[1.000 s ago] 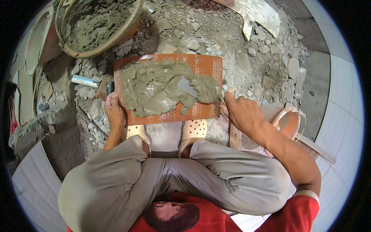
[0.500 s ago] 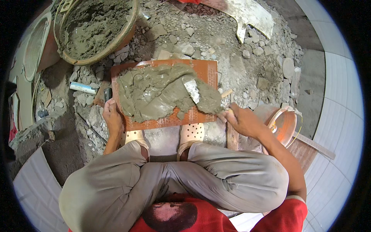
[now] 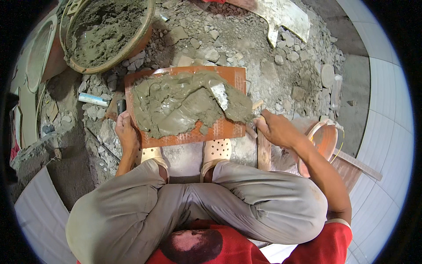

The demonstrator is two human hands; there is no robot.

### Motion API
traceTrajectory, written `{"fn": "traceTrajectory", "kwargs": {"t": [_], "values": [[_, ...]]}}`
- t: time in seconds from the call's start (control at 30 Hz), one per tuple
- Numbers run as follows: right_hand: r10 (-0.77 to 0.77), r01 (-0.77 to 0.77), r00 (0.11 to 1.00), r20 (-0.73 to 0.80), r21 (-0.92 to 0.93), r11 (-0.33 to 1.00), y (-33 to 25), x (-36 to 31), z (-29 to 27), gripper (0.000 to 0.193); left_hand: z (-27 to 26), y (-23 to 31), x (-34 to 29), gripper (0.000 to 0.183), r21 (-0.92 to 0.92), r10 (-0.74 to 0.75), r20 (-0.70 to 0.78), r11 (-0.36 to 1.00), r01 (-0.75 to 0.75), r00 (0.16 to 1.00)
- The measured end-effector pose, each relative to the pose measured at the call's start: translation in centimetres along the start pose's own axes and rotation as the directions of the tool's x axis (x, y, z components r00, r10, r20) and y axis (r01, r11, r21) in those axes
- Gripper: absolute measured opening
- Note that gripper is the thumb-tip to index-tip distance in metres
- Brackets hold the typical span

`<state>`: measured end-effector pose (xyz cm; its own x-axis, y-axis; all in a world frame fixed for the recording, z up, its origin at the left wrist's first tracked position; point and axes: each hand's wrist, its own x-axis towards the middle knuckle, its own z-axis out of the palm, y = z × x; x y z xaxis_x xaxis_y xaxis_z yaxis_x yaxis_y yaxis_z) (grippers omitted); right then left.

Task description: The person sits on the floor and applies a liquid adhesive to a terracotta tile using a small brush. They then scoop cement mortar from a bucket and spread it evenly over the tile surface using a trowel.

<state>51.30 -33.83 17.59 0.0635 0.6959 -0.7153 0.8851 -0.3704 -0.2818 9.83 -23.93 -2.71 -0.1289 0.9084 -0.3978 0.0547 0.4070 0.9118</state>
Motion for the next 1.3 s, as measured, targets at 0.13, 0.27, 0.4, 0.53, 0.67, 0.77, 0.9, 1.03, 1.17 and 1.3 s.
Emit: {"fn": "traceTrajectory", "kwargs": {"t": [0.13, 0.27, 0.4, 0.53, 0.67, 0.77, 0.9, 1.03, 1.17, 1.3], "values": [[0.153, -0.201, 0.945, 0.289, 0.143, 0.969, 0.0, -1.7, -5.5, 0.049, 0.1, 0.2, -0.1, 0.028, 0.029, 0.023, -0.002, 0.999, -0.023, 1.000], [0.086, -0.172, 0.939, 0.332, 0.241, 0.955, -1.9, 0.2, -7.0, 0.053, 0.1, -0.4, 0.0, 0.029, -0.001, 0.026, 0.010, 1.000, -0.026, 1.000], [0.051, -0.191, 0.906, 0.420, 0.299, 0.935, -3.6, 4.9, -7.0, 0.053, -0.2, -1.1, 0.4, 0.029, 0.003, 0.028, 0.012, 1.000, -0.028, 1.000], [0.043, -0.180, 0.865, 0.500, 0.228, 0.957, -3.8, 5.5, -4.8, 0.057, -0.2, -1.5, 0.3, 0.030, 0.008, 0.056, 0.005, 0.998, -0.056, 0.998], [-0.145, 0.113, 0.906, 0.399, 0.104, 0.988, -2.4, 3.6, -2.5, 0.050, -0.1, -1.2, 0.1, 0.030, -0.009, 0.033, 0.018, 0.999, -0.033, 0.999], [-0.271, 0.267, 0.906, 0.324, 0.058, 0.962, -1.8, 2.8, -1.3, 0.045, 0.0, -0.9, 0.1, 0.029, -0.016, 0.022, 0.024, 1.000, -0.022, 0.999], [-0.161, 0.248, 0.922, 0.351, -0.219, 0.944, -2.7, 1.4, -1.1, 0.044, 0.1, -0.9, 0.1, 0.029, -0.017, 0.037, 0.027, 0.999, -0.037, 0.999], [-0.239, 0.265, 0.964, 0.113, -0.415, 0.870, -4.0, -1.2, -3.6, 0.036, 0.2, -0.9, -0.2, 0.031, -0.072, 0.047, 0.032, 0.996, -0.044, 0.998], [-0.140, 0.167, 0.982, 0.129, -0.236, 0.957, -4.5, -0.6, -6.2, 0.042, 0.4, -0.6, -0.3, 0.032, -0.039, 0.019, 0.025, 0.999, -0.018, 1.000], [-0.008, -0.063, 0.901, 0.434, 0.150, 0.987, -5.5, 2.7, -6.6, 0.058, 0.7, -0.3, -0.1, 0.032, 0.018, 0.055, -0.003, 0.998, -0.055, 0.998]]}}
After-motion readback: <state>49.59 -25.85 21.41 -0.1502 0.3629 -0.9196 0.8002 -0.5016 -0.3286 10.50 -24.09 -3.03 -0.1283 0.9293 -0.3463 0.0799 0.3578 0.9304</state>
